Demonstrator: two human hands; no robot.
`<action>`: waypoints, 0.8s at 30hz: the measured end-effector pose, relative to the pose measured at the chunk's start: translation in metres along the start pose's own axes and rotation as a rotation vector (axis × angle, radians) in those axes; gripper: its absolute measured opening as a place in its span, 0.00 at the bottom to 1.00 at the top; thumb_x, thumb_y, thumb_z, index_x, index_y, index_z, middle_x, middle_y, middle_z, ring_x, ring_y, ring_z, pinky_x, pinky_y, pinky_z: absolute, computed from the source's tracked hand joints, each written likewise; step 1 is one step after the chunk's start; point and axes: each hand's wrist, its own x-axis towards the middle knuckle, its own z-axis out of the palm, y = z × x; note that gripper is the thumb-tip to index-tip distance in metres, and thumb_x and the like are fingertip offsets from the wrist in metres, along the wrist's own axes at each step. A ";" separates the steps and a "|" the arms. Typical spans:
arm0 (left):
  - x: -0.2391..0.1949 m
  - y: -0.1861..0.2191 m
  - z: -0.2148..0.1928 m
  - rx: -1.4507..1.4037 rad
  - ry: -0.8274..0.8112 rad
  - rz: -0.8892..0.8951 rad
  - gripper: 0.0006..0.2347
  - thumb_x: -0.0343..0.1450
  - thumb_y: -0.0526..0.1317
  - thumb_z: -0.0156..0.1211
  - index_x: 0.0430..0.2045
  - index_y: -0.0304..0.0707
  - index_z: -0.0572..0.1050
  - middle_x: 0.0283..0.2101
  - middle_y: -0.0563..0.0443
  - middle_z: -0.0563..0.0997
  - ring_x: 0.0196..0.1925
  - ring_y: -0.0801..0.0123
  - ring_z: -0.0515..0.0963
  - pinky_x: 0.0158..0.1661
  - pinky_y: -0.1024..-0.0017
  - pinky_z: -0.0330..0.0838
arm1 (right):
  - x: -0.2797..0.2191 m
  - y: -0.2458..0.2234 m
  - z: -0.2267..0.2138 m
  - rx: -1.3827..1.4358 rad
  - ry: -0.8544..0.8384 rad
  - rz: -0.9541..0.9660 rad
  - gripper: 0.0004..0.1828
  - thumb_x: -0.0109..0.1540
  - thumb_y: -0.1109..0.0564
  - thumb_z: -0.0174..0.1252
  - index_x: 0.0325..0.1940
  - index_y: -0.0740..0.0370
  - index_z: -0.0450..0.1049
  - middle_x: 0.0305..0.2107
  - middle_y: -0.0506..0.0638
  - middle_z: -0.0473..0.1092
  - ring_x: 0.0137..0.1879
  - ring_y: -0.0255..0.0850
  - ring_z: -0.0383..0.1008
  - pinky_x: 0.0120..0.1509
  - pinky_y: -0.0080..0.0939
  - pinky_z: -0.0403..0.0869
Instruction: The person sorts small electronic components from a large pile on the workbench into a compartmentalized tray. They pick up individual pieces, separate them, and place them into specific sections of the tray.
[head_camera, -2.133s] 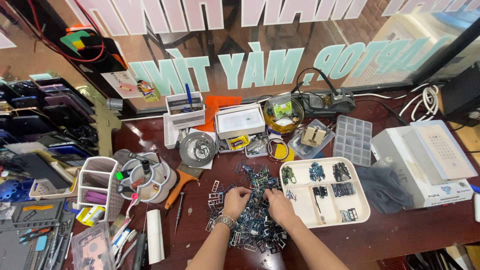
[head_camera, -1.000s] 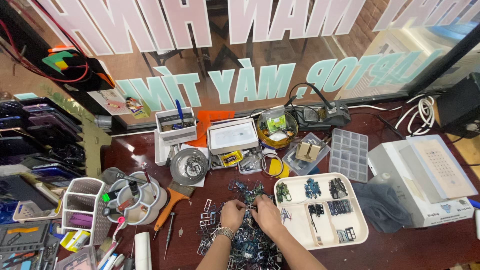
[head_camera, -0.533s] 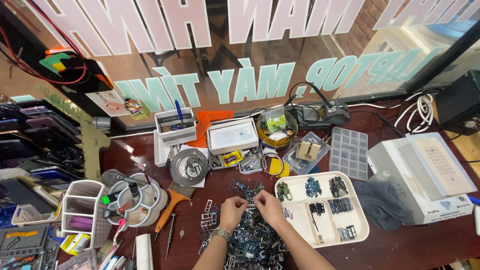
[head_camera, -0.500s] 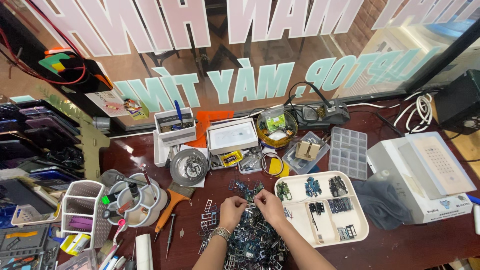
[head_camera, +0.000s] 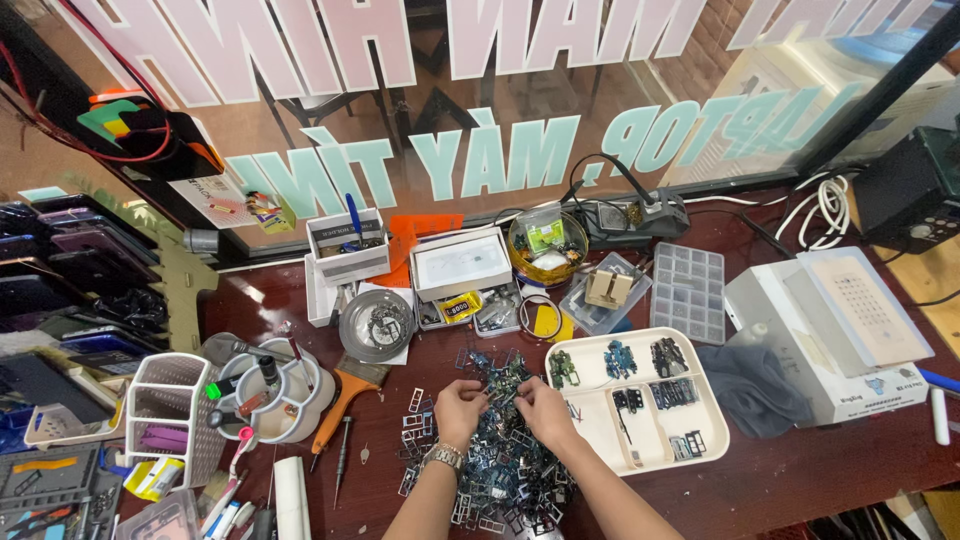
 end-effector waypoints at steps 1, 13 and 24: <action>0.003 -0.004 0.001 -0.072 -0.026 -0.023 0.10 0.66 0.26 0.64 0.40 0.27 0.79 0.33 0.45 0.86 0.33 0.68 0.87 0.35 0.74 0.83 | -0.005 0.000 -0.003 -0.123 -0.055 -0.021 0.13 0.58 0.55 0.65 0.44 0.62 0.74 0.33 0.56 0.78 0.41 0.51 0.79 0.49 0.47 0.75; 0.002 -0.027 0.003 -0.153 -0.214 -0.055 0.09 0.68 0.32 0.67 0.39 0.26 0.82 0.33 0.45 0.88 0.32 0.69 0.86 0.33 0.76 0.79 | -0.019 0.016 -0.002 -0.006 -0.093 0.030 0.08 0.57 0.58 0.67 0.37 0.63 0.79 0.29 0.54 0.79 0.34 0.43 0.79 0.42 0.41 0.77; -0.021 -0.006 0.027 -0.180 -0.399 -0.073 0.08 0.68 0.34 0.67 0.38 0.29 0.83 0.35 0.47 0.88 0.33 0.72 0.86 0.36 0.76 0.79 | -0.001 0.026 -0.019 0.510 0.019 0.191 0.13 0.58 0.62 0.67 0.46 0.64 0.82 0.27 0.46 0.78 0.28 0.33 0.74 0.33 0.32 0.74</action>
